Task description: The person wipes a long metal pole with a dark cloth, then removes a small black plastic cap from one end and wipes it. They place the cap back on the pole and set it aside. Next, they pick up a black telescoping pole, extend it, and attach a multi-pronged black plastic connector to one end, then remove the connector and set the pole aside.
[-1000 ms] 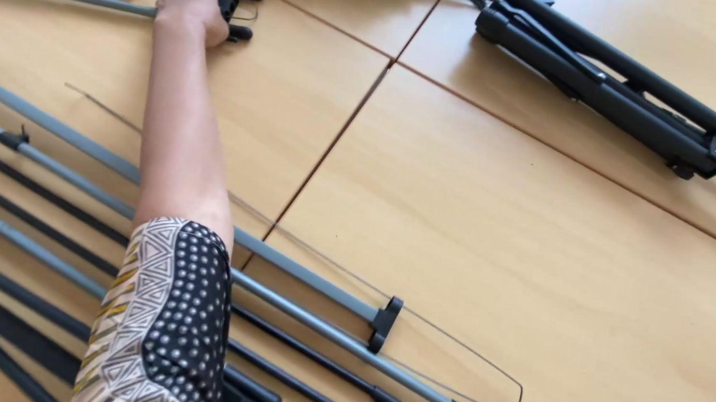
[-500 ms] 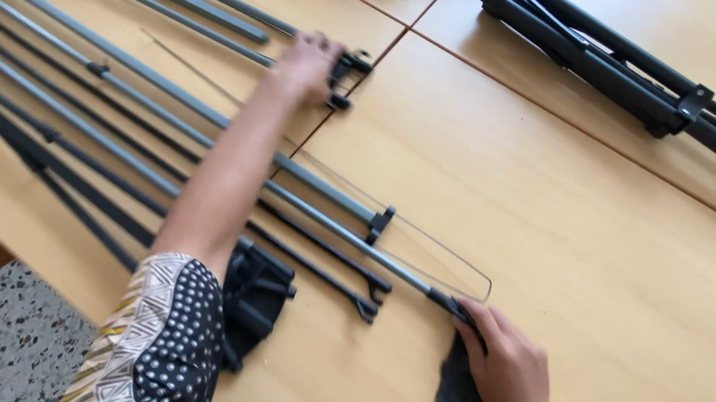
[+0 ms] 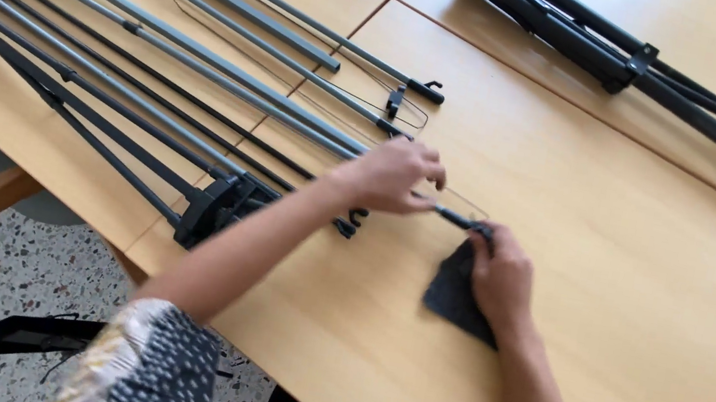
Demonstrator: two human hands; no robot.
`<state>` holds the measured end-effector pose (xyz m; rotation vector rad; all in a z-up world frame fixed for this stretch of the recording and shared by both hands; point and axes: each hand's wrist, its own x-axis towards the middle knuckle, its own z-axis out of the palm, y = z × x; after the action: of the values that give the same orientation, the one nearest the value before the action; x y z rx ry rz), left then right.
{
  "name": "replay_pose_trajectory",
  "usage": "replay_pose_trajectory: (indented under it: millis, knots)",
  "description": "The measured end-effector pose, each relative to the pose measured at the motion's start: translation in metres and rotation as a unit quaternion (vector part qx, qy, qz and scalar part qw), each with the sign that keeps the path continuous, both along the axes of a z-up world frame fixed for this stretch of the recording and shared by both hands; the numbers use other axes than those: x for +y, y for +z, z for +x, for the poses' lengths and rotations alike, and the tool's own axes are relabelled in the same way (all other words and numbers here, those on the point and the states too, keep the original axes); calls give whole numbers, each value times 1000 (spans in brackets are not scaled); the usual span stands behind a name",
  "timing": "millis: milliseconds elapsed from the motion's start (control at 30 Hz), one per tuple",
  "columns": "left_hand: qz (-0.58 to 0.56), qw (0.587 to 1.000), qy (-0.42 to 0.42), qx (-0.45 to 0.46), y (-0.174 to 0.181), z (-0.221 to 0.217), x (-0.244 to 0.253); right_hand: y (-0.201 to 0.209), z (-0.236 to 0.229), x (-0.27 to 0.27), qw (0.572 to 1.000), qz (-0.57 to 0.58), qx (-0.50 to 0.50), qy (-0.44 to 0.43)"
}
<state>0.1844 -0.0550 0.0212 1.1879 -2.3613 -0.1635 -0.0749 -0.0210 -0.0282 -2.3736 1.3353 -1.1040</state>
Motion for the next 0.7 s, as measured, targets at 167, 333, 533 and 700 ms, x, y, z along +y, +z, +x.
replay_pose_trajectory:
  millis: [167, 333, 533, 700]
  knots:
    - [-92, 994, -8, -54, -71, -44, -23, 2, -50, -12, 998, 60, -14, -19]
    - [-167, 985, -35, -39, -76, -76, -13, 16, -68, 1, 991, 100, 79, -40]
    - [-235, 967, -91, -24, -77, -82, -14, 1, -78, -5, 992, 67, 88, -66]
    - [-223, 972, -47, -53, -61, -85, 9, -9, -80, -6, 992, 44, 75, -96]
